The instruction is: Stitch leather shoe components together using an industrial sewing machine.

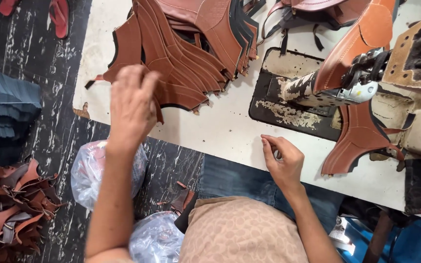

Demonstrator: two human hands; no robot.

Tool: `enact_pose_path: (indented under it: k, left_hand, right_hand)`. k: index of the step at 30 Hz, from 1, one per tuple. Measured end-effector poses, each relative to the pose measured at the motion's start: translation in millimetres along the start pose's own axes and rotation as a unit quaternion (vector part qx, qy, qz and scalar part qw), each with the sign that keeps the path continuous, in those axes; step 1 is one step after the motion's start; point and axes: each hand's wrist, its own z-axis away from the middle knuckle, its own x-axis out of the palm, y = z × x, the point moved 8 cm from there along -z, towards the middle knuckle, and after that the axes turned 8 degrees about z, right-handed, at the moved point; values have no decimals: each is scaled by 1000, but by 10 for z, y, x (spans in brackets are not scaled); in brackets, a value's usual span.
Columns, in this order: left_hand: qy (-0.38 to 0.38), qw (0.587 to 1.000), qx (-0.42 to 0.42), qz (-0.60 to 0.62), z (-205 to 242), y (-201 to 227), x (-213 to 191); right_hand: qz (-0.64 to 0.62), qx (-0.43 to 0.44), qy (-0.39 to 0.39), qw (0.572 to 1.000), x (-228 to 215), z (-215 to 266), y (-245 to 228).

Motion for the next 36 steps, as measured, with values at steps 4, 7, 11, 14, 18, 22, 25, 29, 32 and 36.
enact_pose_path:
  k: [4, 7, 11, 14, 18, 22, 25, 29, 32, 36]
  left_hand:
    - [-114, 985, 110, -70, 68, -33, 218]
    - [-125, 963, 201, -125, -33, 42, 137]
    - [-208, 948, 193, -145, -125, -51, 272]
    - [-220, 948, 226, -26, -128, -30, 557]
    - [-54, 930, 354, -87, -467, 618, 231]
    - [30, 922, 358, -144, -637, 578, 358]
    - [66, 863, 394, -310, -306, 571, 578]
    - [-93, 958, 265, 61, 59, 439, 572]
    - [-20, 959, 268, 91, 137, 404, 424]
    - [-12, 950, 307, 63, -12, 549, 210]
  right_hand:
    - [8, 8, 1, 1000, 2, 52, 57]
    - [16, 7, 4, 1000, 21, 28, 69]
    - [2, -8, 8, 1000, -13, -10, -4]
    - [13, -2, -2, 1000, 17, -5, 31]
    - [7, 3, 8, 1000, -12, -11, -9]
    - [-5, 3, 3, 1000, -14, 3, -17]
    - [-1, -7, 10, 1000, -32, 26, -1]
    - [-10, -1, 7, 1000, -29, -2, -15]
    - [-5, -1, 3, 1000, -34, -4, -48]
    - [-4, -8, -6, 1000, -12, 5, -25]
